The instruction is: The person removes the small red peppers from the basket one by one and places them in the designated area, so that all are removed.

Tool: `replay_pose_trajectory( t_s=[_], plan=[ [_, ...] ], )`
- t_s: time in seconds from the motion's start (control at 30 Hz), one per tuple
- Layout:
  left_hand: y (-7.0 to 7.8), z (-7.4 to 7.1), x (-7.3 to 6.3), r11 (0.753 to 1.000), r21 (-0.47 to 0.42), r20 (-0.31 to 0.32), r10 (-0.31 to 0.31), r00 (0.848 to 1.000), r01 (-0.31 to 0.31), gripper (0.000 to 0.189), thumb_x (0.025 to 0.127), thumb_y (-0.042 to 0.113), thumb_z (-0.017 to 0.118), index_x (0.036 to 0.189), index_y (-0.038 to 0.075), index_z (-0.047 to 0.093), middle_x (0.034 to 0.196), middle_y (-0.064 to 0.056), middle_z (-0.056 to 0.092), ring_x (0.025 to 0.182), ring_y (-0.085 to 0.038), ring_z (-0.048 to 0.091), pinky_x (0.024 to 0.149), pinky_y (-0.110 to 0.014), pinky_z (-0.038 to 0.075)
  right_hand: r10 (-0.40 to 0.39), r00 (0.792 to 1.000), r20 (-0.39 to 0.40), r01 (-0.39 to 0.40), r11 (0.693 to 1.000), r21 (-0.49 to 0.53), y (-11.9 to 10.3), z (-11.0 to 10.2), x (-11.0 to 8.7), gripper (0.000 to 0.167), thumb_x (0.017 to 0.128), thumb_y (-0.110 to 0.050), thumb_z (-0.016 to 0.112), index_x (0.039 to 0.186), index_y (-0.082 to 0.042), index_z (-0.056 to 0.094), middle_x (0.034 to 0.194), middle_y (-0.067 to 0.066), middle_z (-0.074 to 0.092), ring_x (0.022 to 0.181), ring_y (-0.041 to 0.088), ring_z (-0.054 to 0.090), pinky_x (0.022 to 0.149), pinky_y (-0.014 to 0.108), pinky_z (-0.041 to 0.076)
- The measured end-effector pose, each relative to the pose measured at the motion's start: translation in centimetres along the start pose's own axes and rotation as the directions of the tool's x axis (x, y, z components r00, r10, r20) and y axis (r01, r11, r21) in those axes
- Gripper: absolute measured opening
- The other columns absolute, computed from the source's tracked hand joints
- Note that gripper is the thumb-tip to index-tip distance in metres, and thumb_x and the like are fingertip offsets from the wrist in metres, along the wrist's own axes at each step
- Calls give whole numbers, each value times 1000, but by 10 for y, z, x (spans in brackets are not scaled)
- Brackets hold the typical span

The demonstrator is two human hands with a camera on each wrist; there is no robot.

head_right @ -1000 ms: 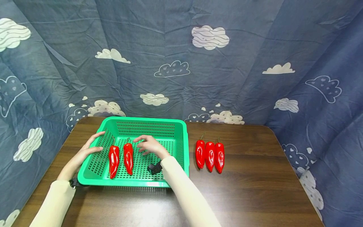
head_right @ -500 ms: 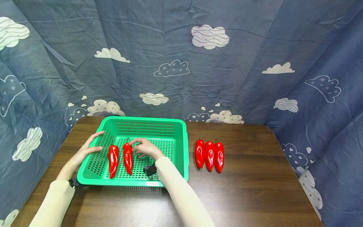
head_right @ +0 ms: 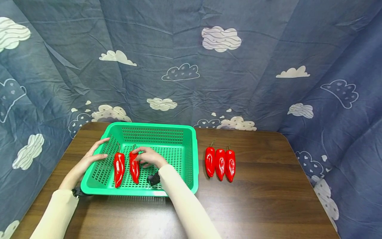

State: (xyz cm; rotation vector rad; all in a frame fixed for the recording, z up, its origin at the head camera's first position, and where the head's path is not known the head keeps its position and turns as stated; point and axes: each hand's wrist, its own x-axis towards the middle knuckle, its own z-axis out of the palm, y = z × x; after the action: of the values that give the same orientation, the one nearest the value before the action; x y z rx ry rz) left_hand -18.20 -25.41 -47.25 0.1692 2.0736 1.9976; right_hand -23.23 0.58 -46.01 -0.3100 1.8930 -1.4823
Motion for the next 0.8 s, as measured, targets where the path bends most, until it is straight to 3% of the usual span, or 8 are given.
replay_pose_trajectory(
  t_s=[0.2, 0.3, 0.53, 0.8],
  plan=[
    [1, 0, -1, 1000, -18, 8, -8, 1000, 8, 62, 99, 12, 47, 152, 26, 19, 150, -17, 13, 111, -36, 47, 80, -45, 49, 21, 1000, 5, -21, 1000, -2, 0, 4, 3, 40, 90, -2, 56, 129, -9, 58, 102, 5, 64, 87, 24, 59, 81, 47, 50],
    [1, 0, -1, 1000, -23, 10, -13, 1000, 13, 62, 99, 12, 47, 152, 26, 19, 150, -17, 12, 111, -37, 47, 80, -46, 49, 29, 1000, 8, -29, 1000, -9, 0, 6, 5, 40, 90, -2, 57, 129, -8, 58, 104, 6, 63, 83, 23, 58, 81, 47, 50],
    [1, 0, -1, 1000, -24, 8, -19, 1000, 19, 62, 99, 13, 48, 152, 27, 19, 150, -16, 12, 110, -36, 48, 80, -46, 49, 48, 999, 17, -47, 998, -43, -1, 10, 6, 42, 91, -3, 56, 132, -10, 58, 115, 9, 59, 85, 21, 56, 82, 47, 49],
    [1, 1, -1, 999, -38, 5, -24, 1000, 24, 62, 98, 12, 47, 151, 26, 20, 147, -18, 17, 108, -36, 49, 81, -48, 49, 42, 999, 8, -41, 998, -50, -1, 10, 5, 39, 90, -2, 55, 129, -8, 60, 111, 9, 63, 87, 21, 58, 84, 46, 49]
  ],
)
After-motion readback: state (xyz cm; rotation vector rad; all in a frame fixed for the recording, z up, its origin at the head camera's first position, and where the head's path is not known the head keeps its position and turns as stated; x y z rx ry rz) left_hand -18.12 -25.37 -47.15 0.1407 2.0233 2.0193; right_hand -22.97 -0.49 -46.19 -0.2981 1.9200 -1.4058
